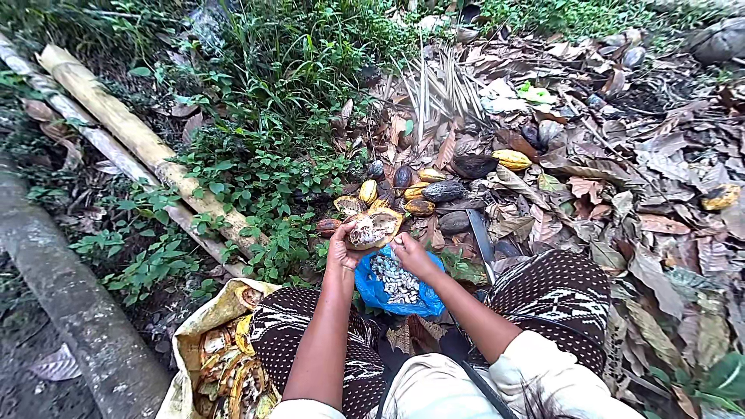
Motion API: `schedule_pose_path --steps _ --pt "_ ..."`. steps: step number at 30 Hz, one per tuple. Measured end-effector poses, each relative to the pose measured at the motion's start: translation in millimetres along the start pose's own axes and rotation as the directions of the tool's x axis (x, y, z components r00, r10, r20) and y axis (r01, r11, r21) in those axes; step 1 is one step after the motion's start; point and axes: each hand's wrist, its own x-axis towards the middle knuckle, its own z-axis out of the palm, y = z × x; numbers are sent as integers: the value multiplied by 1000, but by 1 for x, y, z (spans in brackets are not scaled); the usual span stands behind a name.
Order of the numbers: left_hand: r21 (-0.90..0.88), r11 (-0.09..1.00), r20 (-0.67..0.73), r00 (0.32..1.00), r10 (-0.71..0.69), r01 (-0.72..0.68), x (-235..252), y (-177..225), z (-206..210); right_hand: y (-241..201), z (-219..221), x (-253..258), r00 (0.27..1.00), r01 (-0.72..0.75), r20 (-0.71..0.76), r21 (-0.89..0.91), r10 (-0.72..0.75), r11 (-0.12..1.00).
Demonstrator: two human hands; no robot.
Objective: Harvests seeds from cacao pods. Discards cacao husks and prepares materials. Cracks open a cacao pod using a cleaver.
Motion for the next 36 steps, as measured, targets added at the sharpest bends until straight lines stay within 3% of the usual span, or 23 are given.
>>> schedule_pose_path --steps 3,7,11,17,25,31,36 --pt "-57 998 19 1000 16 -15 0 1 -2 19 3 5 998 4 66 -347 21 938" --pt "-101 995 28 1000 13 -10 4 3 -5 46 3 14 970 -61 172 -520 174 852" --pt "-90 996 43 999 -10 14 7 1 -7 86 4 25 933 -147 275 -295 232 944" --pt "-82 997 3 1000 -10 10 8 1 -2 82 7 19 914 -249 302 -113 272 962" --pt "-45 998 -12 999 -32 32 4 1 2 79 19 15 904 -262 299 -178 306 949" --pt "-51 997 -45 997 -55 53 4 2 4 113 21 24 896 -149 298 -496 329 856" --pt "-59 997 -47 997 -54 51 7 2 2 114 17 22 883 -204 320 -399 344 894"
